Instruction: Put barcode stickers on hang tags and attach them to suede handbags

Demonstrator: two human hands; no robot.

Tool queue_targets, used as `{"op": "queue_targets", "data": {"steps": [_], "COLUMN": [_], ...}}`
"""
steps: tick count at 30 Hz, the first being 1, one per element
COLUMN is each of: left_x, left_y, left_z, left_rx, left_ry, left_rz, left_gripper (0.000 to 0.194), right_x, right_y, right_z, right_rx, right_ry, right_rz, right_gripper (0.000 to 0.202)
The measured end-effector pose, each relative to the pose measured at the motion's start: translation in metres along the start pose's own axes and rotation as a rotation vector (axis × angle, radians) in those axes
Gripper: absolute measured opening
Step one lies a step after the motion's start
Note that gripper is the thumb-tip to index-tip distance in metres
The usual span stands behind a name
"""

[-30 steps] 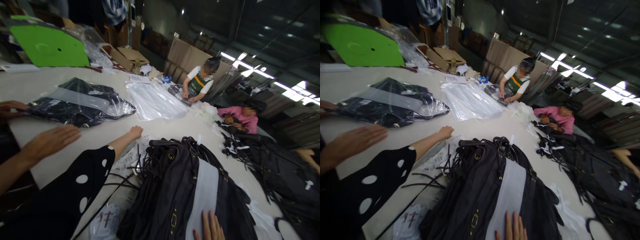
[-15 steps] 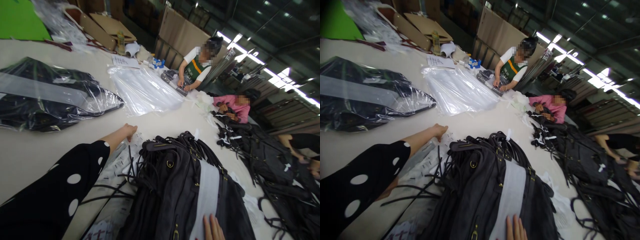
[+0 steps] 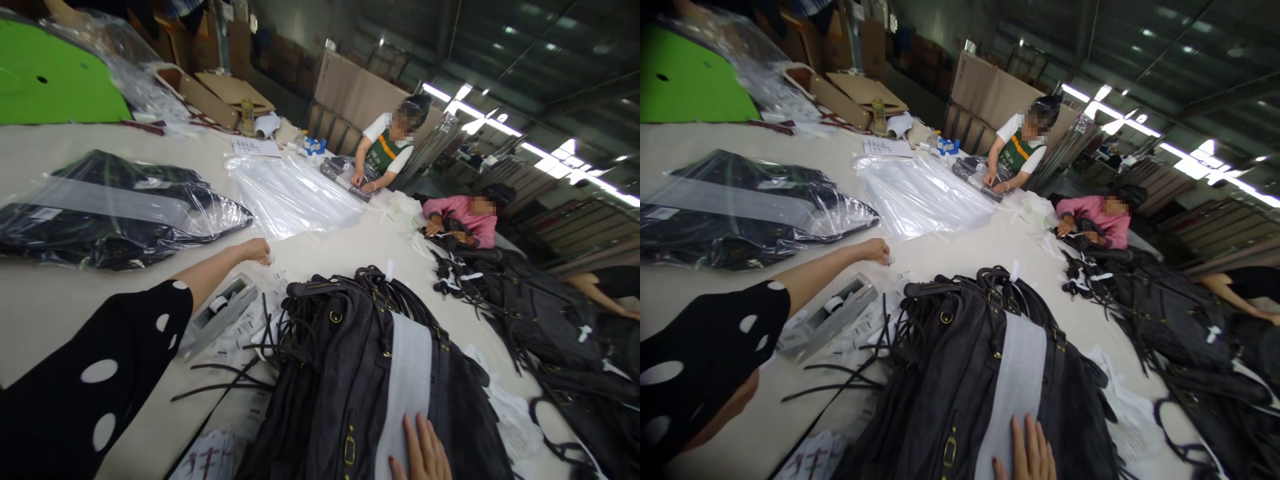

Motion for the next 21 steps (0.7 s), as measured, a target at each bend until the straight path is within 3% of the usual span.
{"op": "queue_targets", "data": {"steps": [5,9,16,19,21], "left_x": [-0.031,-0.042,-0.038,-0.046,-0.058], "left_y": [-0.010,-0.024,-0.042,-0.047,-0.053], "left_z": [0.012,0.000,-0.019,-0.014,-0.006], "left_rx": [-0.054,-0.059,-0.003,0.054,0.102], "left_ry": [-0.033,0.017,0.116,0.094,0.057], "left_rz": [0.019,0.052,0.108,0.088,0.057], "left_gripper": [0.025,0.031,0.030,0.032,0.032], "right_x": [0.000,0.002,0.010,0.010,0.013], "right_y": [0.001,0.004,0.005,0.005,0.008], "right_z": [0.000,0.005,0.019,0.020,0.021], "right_rx": [0.055,0.122,0.146,0.148,0.163], "right_ry": [0.056,0.091,0.141,0.105,0.002], "right_rz": [-0.045,-0.073,-0.138,-0.133,-0.170], "right_gripper": [0.075,0.069,0.062,0.062,0.060]}}
Point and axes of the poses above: each hand's wrist, its own x-axis towards the middle knuckle, its own z-axis out of the back of the hand, y = z × x, the point moved 6 cm from there along x, towards the middle knuckle, and after that the axes turned 6 degrees about -x, right-handed, at the moved point
